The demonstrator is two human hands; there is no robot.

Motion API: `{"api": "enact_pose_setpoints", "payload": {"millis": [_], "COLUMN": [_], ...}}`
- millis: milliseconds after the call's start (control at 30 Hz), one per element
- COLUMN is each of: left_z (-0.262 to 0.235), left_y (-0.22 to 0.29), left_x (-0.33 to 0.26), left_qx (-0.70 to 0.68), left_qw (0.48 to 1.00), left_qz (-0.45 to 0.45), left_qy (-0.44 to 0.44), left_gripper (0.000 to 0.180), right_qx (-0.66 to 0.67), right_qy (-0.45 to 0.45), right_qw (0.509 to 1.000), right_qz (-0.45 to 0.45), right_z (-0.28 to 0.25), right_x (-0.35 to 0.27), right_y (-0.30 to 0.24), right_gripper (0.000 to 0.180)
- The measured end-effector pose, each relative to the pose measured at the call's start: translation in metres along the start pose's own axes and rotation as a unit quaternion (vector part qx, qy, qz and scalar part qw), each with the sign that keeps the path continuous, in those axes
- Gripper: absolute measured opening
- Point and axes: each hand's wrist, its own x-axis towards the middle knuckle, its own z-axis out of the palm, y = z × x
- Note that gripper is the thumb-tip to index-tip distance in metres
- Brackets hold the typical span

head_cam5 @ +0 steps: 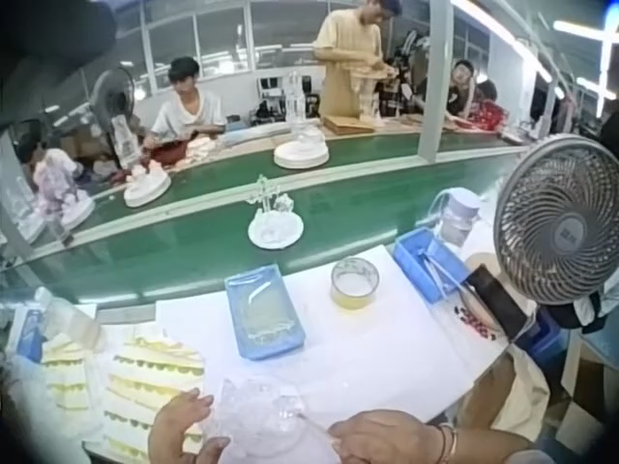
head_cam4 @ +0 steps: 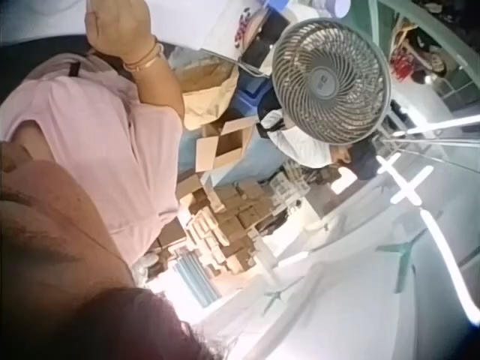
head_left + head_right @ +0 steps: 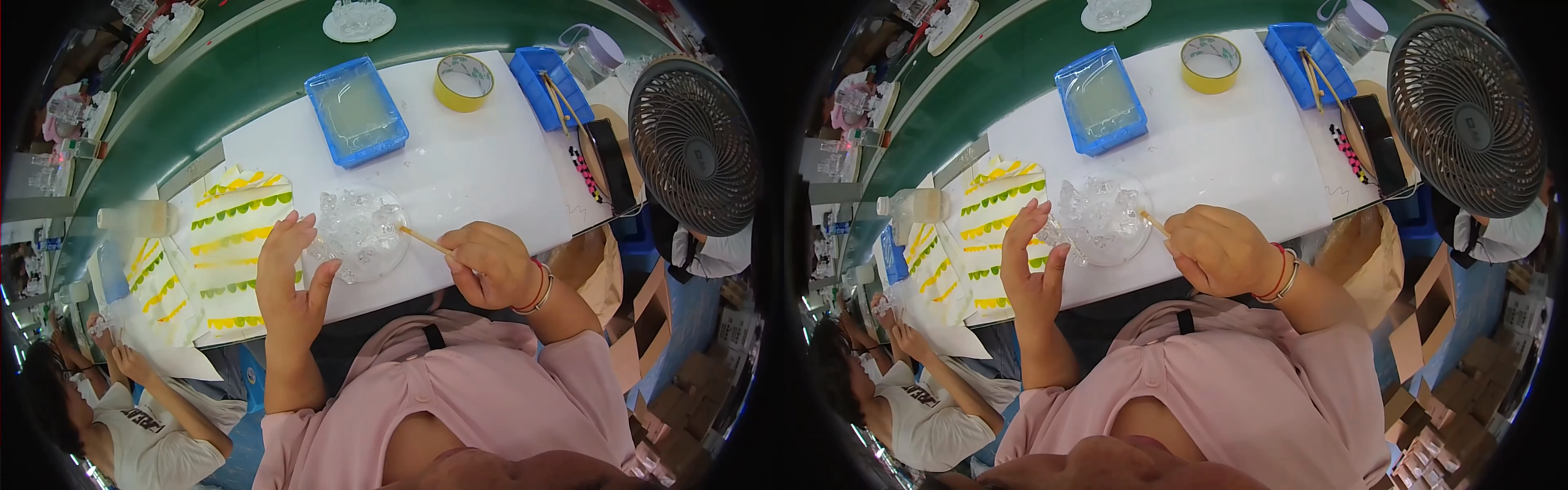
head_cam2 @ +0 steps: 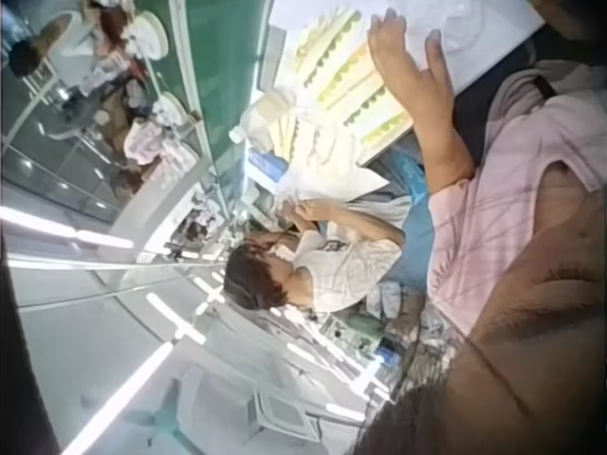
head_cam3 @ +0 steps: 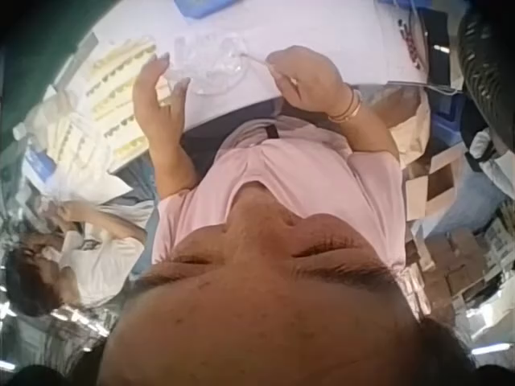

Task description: Applying a clear adhesive or sealant to decorative plastic fixture parts using a small wooden applicator stick.

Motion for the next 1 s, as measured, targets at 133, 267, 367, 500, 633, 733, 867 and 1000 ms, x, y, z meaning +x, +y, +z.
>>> {"api": "enact_pose_setpoints", "payload": {"millis": [133,267,367,500,633,733,867,1000], "left_z": [0.005,0.008,0.010,0.010,0.010,0.009,0.014,0.014], "left_y": [-0.003,0.002,0.010,0.013,0.013,0.011,0.012,0.012], "left_x": [-0.004,-0.007,-0.009,-0.018,-0.021,-0.020,-0.018,-0.018], "left_qx": [-0.040,-0.027,0.013,0.026,0.041,0.067,0.059,0.061], "left_qw": [0.999,0.999,0.999,0.999,0.999,0.997,0.998,0.998], "left_qz": [-0.027,-0.023,0.005,0.019,0.016,0.019,0.023,0.017], "left_qy": [0.016,0.031,0.031,0.022,0.030,0.019,0.023,0.025], "left_gripper": [0.033,0.031,0.030,0.031,0.034,0.037,0.037,0.037], "right_qx": [0.002,-0.003,0.008,0.015,0.024,0.030,0.012,0.022], "right_qy": [-0.001,-0.001,-0.013,-0.024,-0.031,-0.029,-0.033,-0.010], "right_qw": [1.000,1.000,1.000,1.000,0.999,0.999,0.999,1.000], "right_qz": [0.006,0.003,0.006,0.009,0.014,0.015,0.017,0.018], "right_z": [-0.001,-0.003,-0.008,-0.010,-0.010,-0.010,-0.018,-0.015], "right_x": [0.000,0.004,0.007,0.009,0.010,0.010,0.010,0.005], "right_y": [0.002,0.006,0.010,0.014,0.015,0.015,0.013,0.013], "right_gripper": [0.021,0.025,0.025,0.024,0.025,0.025,0.027,0.027]}}
